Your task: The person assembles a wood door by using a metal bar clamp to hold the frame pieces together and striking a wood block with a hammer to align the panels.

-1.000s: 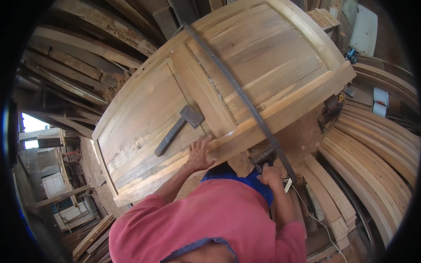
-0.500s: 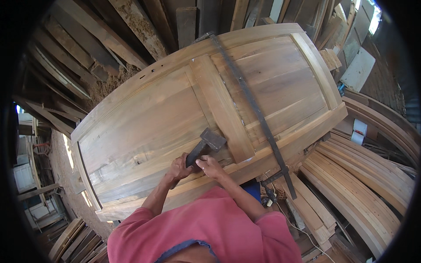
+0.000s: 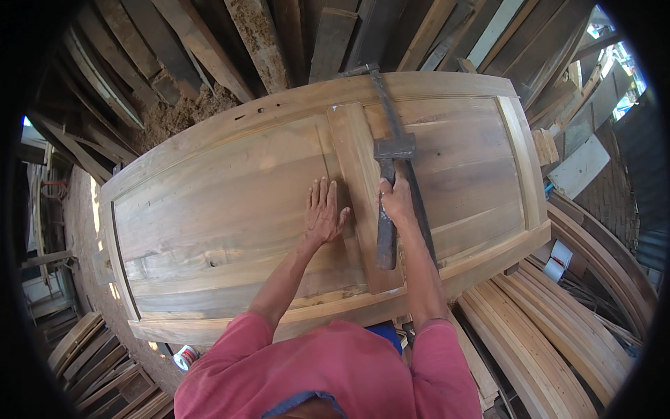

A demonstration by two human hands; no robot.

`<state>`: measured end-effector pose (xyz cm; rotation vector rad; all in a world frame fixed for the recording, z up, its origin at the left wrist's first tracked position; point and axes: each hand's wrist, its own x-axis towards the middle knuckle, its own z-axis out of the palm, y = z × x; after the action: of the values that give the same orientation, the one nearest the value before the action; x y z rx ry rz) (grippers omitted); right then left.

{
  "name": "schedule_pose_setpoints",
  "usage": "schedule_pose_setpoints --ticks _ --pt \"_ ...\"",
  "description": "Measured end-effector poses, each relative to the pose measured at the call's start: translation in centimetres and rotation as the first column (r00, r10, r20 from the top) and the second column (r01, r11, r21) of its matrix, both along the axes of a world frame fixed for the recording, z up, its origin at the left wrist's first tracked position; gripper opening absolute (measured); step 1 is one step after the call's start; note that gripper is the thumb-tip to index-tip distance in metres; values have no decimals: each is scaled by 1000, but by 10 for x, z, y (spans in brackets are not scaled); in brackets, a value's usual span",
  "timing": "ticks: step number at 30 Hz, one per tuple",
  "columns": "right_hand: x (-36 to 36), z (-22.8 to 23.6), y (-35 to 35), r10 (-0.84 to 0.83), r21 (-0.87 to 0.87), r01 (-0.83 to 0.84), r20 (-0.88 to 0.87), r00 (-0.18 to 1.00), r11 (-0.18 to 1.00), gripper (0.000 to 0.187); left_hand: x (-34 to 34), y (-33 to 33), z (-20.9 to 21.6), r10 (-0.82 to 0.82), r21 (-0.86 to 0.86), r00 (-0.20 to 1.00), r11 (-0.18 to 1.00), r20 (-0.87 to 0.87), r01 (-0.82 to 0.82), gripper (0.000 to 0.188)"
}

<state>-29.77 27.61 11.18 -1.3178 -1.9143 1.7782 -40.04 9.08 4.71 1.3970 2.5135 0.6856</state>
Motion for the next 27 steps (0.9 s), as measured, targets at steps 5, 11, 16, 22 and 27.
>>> schedule_pose_setpoints --ticks 5,11,16,22,27 --pt "-24 -30 26 -33 5 33 81 996 999 14 -6 15 -18 -48 -139 994 990 -94 34 80" --pt "-25 -42 49 2 -101 -2 -2 1000 995 17 -8 19 -17 -20 -186 998 982 -64 8 82" --pt "-50 -36 59 -78 115 73 44 996 991 17 -8 23 -16 -21 -239 999 971 -31 13 84" --pt "-53 -48 84 67 -68 -62 76 995 996 17 -11 23 -16 -14 -243 1000 970 -24 8 85" --pt "-69 -32 74 -144 9 144 -40 989 989 23 -9 17 -20 4 -229 1000 973 1 -4 86"
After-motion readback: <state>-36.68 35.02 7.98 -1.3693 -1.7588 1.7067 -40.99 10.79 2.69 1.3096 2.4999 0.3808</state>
